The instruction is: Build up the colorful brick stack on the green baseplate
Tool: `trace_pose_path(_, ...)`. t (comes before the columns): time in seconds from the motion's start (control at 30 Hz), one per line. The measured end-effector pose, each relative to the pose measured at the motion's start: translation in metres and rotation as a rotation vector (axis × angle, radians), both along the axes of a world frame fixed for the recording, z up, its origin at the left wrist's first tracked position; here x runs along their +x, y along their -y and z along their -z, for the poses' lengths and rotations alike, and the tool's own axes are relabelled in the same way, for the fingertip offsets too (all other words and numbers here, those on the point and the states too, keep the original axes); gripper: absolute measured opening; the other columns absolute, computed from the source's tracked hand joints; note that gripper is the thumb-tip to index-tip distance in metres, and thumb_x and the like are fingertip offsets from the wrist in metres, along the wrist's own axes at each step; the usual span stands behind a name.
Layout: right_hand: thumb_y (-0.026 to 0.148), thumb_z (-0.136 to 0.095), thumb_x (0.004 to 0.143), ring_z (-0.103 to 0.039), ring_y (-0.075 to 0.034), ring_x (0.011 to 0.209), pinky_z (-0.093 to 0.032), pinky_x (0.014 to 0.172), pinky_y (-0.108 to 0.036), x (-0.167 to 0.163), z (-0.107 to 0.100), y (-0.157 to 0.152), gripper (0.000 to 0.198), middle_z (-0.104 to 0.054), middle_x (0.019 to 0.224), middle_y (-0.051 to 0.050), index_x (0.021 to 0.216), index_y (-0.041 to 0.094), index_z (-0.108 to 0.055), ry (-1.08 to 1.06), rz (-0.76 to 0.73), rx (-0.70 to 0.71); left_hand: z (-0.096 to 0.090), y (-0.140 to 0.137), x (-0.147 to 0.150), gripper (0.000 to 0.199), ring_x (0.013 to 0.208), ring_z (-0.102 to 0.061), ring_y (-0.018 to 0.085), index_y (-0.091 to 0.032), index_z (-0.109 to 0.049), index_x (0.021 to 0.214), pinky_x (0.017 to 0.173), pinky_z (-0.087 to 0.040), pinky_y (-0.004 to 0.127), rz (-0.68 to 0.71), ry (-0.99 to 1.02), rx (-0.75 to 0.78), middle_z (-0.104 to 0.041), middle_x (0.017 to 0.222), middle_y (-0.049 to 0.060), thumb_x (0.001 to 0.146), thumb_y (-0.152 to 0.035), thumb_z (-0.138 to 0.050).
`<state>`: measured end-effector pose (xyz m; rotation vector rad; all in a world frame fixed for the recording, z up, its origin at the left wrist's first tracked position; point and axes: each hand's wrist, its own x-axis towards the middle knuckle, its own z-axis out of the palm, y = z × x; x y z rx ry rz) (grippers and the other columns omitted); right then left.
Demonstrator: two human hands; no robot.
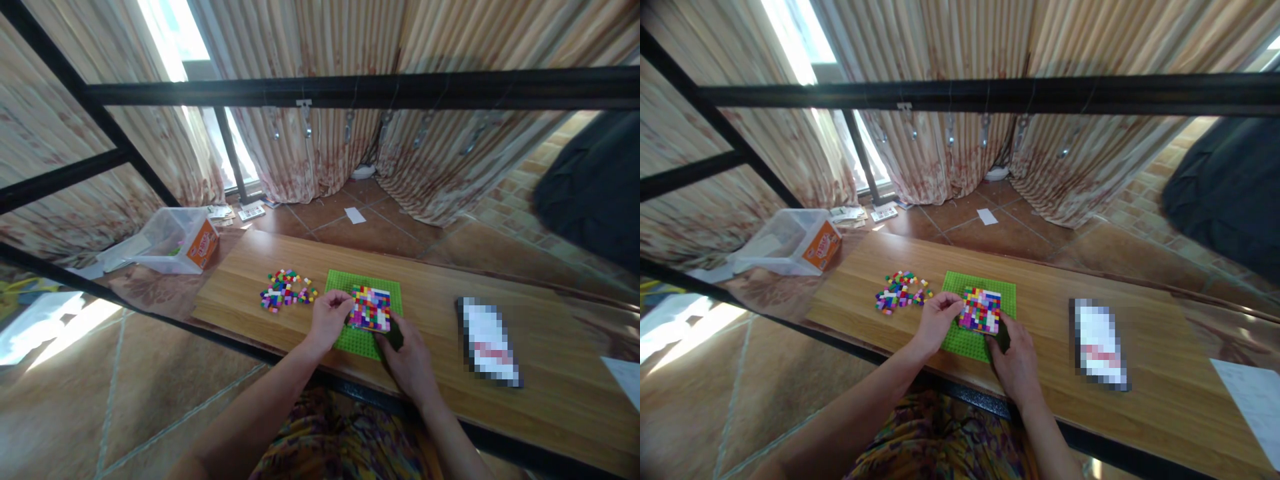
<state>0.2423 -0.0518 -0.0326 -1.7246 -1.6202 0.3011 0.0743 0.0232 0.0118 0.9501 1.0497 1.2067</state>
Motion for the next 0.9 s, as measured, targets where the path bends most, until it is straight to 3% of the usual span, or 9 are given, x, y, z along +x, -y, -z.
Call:
trace_pose_path(0.53, 0.045, -0.055, 0.086, -0.058, -0.028, 0.109, -0.046, 0.095, -0.048, -0.001, -0.002, 0.001, 0.049, -0.063, 0.12, -0.014, 0.127, 0.018, -0.054, 0.021, 0.006, -0.01, 0.002, -0.003, 0.003, 0.005, 0.053, -0.051, 0.008, -0.015, -0.065, 0.063, 0.055, -0.04, 0.021, -0.017, -0.079, 0.047, -0.061, 0.059, -0.002, 0.067, -0.018, -0.066)
trace_pose_path(0.9, 0.047, -0.053, 0.087, -0.058, -0.029, 0.11, -0.045, 0.096, -0.05, 0.0, 0.0, 0.001, 0.052, -0.063, 0.12, -0.014, 0.129, 0.017, -0.053, 0.028, 0.008, -0.009, 0.007, 0.004, -0.01, 0.009, 0.061, -0.054, 0.01, -0.015, -0.066, 0.071, 0.063, -0.042, 0.023, 0.015, -0.009, 0.05, -0.061, 0.064, -0.002, 0.072, -0.024, -0.065)
